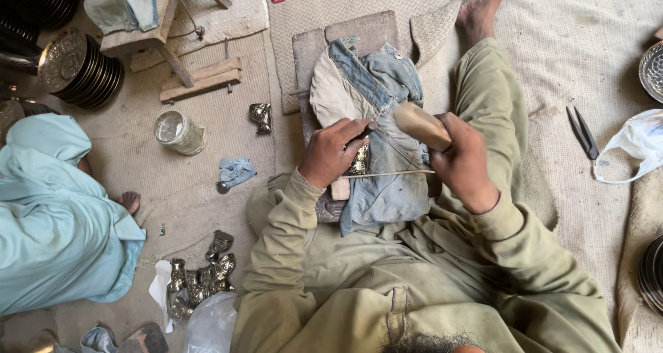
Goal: The person sits on the floor and uses a hammer and chisel to emboss a decorative pattern onto a small metal cup. They repeatedly strike the chisel against the cup's surface while holding it steady with their other hand.
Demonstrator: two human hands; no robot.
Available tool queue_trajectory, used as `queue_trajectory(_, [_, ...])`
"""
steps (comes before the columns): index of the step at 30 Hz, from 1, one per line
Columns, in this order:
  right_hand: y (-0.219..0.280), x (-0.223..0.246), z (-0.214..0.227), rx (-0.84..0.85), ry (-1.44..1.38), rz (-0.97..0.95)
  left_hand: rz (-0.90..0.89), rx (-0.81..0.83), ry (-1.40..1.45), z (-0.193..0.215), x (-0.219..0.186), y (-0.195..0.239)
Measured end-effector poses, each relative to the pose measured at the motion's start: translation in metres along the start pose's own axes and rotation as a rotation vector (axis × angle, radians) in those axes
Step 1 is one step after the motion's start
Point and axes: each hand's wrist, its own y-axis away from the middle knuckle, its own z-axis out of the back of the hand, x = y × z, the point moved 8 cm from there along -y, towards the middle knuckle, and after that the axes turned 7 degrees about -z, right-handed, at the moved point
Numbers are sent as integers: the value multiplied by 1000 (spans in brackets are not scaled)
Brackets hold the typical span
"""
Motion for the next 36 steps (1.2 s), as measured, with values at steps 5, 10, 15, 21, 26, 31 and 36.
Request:
queue_trajectory(5, [2,0,-1,-17,-127,20,-69,-59,15,5,-3,4])
queue_trajectory(10, [6,1,-1,-53,-146,17,-5,-63,22,5,2,7])
queue_trajectory(15, [5,13,-5,-1,104,40,-25,-124,76,7,4,12])
queue_trajectory(21, [9,5,-8,41,109,8,-12,-220,118,2,23,29])
queue_trajectory(26, [40,-49,-7,100,-416,-230,94,-725,387,32,96,86])
queue_trajectory(31, [103,-95,25,-213,-362,-379,413,-985,491,22,203,164])
queue_trajectory(36, [134,-102,88,-490,-402,-305,717,-1007,702,-41,266,211])
